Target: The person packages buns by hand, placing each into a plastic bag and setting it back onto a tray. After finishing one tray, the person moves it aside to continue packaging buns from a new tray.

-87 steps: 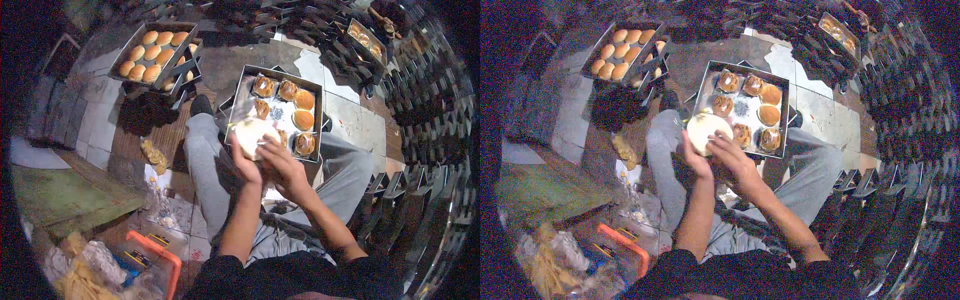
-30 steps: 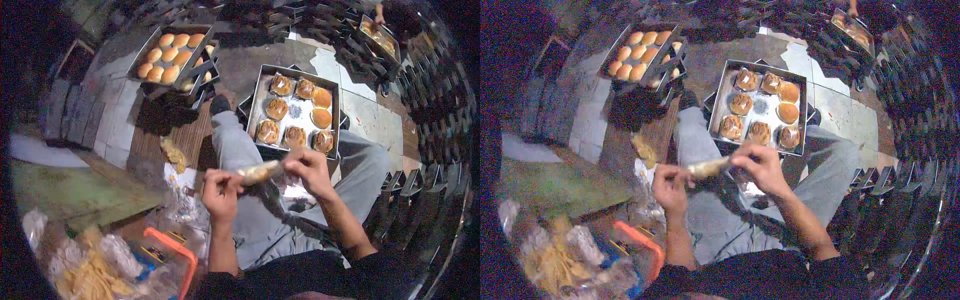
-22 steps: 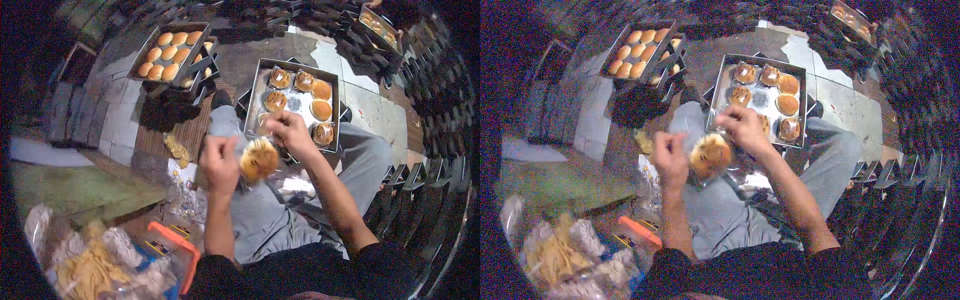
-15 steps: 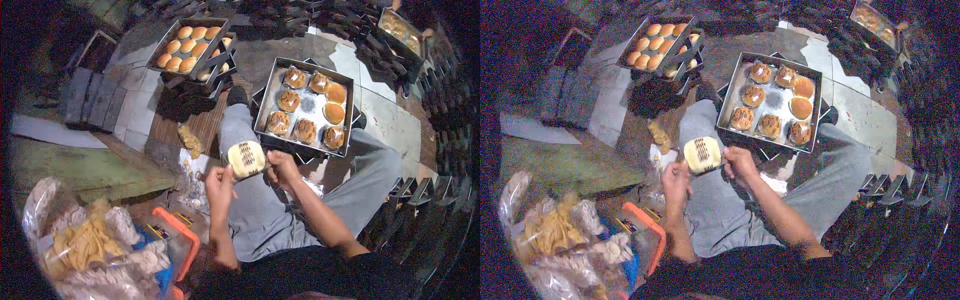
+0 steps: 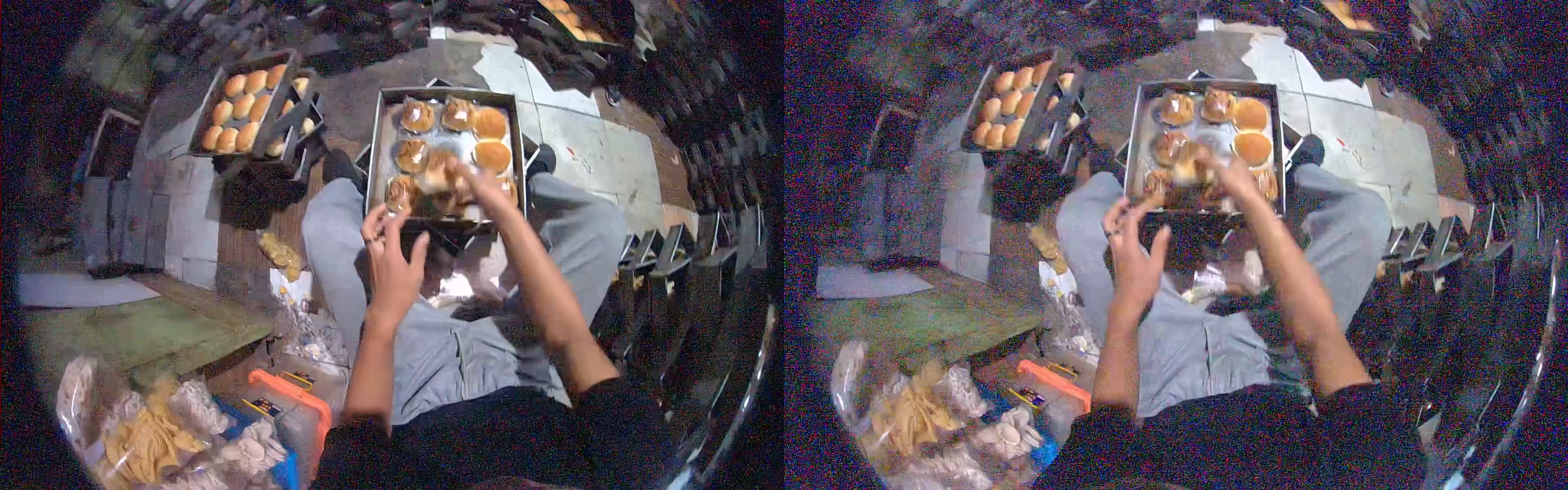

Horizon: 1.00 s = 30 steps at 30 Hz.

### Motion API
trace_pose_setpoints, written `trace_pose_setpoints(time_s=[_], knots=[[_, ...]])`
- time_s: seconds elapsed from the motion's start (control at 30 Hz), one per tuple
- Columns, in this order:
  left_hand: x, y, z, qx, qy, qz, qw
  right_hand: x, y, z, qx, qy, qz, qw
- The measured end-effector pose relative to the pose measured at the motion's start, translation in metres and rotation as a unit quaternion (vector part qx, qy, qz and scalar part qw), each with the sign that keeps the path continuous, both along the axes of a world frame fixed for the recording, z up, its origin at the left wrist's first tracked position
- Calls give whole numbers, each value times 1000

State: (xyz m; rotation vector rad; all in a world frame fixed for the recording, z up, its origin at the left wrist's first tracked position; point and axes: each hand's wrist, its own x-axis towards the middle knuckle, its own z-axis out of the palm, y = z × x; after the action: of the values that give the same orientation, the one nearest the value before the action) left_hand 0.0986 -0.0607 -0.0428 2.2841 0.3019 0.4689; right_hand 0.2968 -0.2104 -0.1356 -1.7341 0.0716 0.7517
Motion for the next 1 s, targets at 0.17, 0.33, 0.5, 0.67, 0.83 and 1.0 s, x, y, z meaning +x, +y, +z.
trace_pose_setpoints(time_s=[0.17,0.33,0.5,0.67,0.83,1.0], knots=[[6,15,-48,-133,49,-2,990,-31,-49,-48,-227,-271,64,933],[4,15,-67,-92,98,-91,987,-195,-58,-18,-310,-194,284,886],[7,23,-66,-171,162,-79,969,-206,-45,6,-314,-360,225,849],[10,25,-65,-187,158,-83,966,-215,-60,12,-231,-279,192,912],[3,-2,-74,-202,179,-264,926,-174,-70,39,-129,-304,184,926],[-1,-28,-82,-117,236,-311,913,-138,-77,83,-129,-386,161,899]])
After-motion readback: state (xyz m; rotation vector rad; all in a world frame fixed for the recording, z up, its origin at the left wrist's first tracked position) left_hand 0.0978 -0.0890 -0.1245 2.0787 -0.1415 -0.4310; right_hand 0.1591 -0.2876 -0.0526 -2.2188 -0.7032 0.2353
